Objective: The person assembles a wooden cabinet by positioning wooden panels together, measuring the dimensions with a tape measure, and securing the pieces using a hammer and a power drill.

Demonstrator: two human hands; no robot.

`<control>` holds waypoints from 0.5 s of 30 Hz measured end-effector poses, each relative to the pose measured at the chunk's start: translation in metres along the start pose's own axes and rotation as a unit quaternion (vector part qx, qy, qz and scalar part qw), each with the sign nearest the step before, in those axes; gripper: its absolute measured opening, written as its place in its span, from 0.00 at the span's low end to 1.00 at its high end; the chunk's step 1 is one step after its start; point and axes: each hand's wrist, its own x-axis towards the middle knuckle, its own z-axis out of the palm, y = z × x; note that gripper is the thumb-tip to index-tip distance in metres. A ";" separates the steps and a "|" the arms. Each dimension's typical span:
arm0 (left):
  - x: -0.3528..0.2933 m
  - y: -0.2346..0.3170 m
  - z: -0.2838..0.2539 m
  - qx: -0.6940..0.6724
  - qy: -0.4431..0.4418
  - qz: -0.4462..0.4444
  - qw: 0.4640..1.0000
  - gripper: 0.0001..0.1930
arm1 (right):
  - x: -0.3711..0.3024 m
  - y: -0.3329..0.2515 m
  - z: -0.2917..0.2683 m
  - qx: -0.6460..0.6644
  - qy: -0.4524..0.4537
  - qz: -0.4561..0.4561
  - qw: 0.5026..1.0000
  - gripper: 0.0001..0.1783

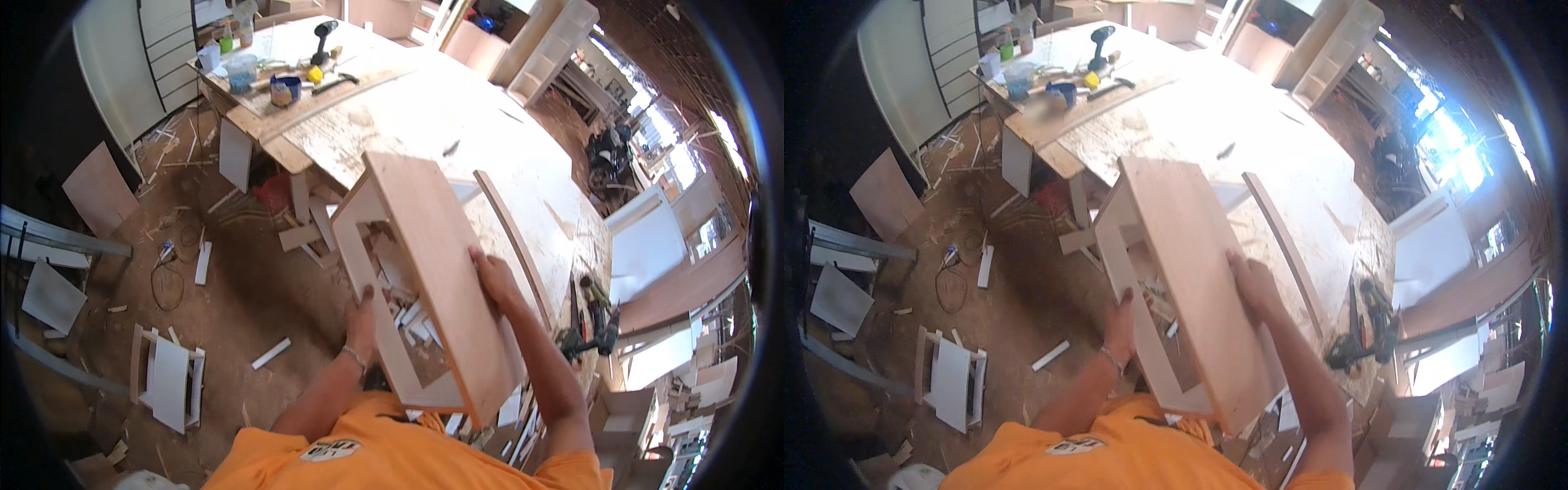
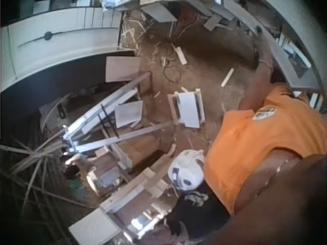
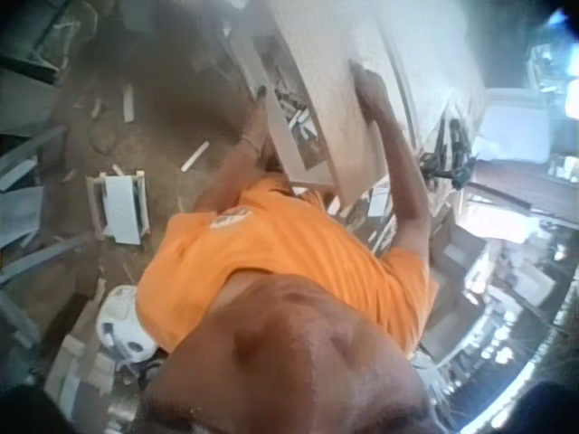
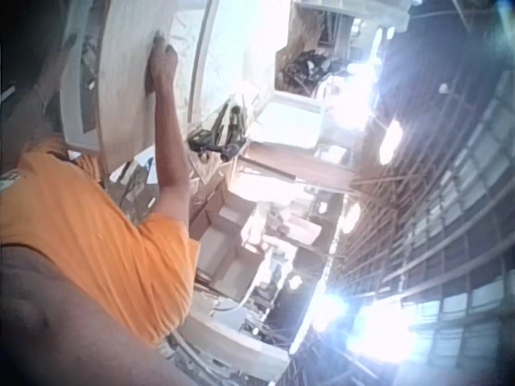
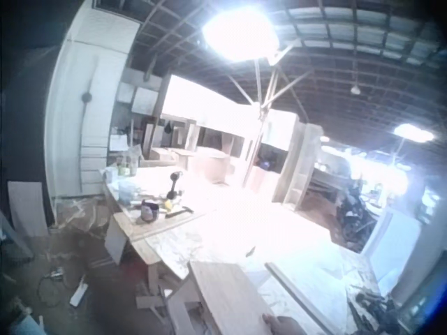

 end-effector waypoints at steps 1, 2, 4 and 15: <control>0.007 0.008 0.006 0.000 0.007 0.045 0.999 0.19 | -0.005 -0.011 0.001 0.003 0.014 -0.021 1.000 0.46; 0.003 0.020 0.013 0.008 0.018 0.083 0.996 0.20 | -0.005 -0.030 0.001 -0.015 0.018 -0.049 0.999 0.46; 0.024 0.021 0.001 0.119 0.049 0.201 0.971 0.21 | -0.004 -0.067 0.003 -0.046 0.018 -0.091 0.995 0.46; 0.270 0.130 -0.050 0.657 -0.126 0.375 0.642 0.28 | 0.168 -0.250 0.022 -0.132 0.023 -0.274 0.953 0.46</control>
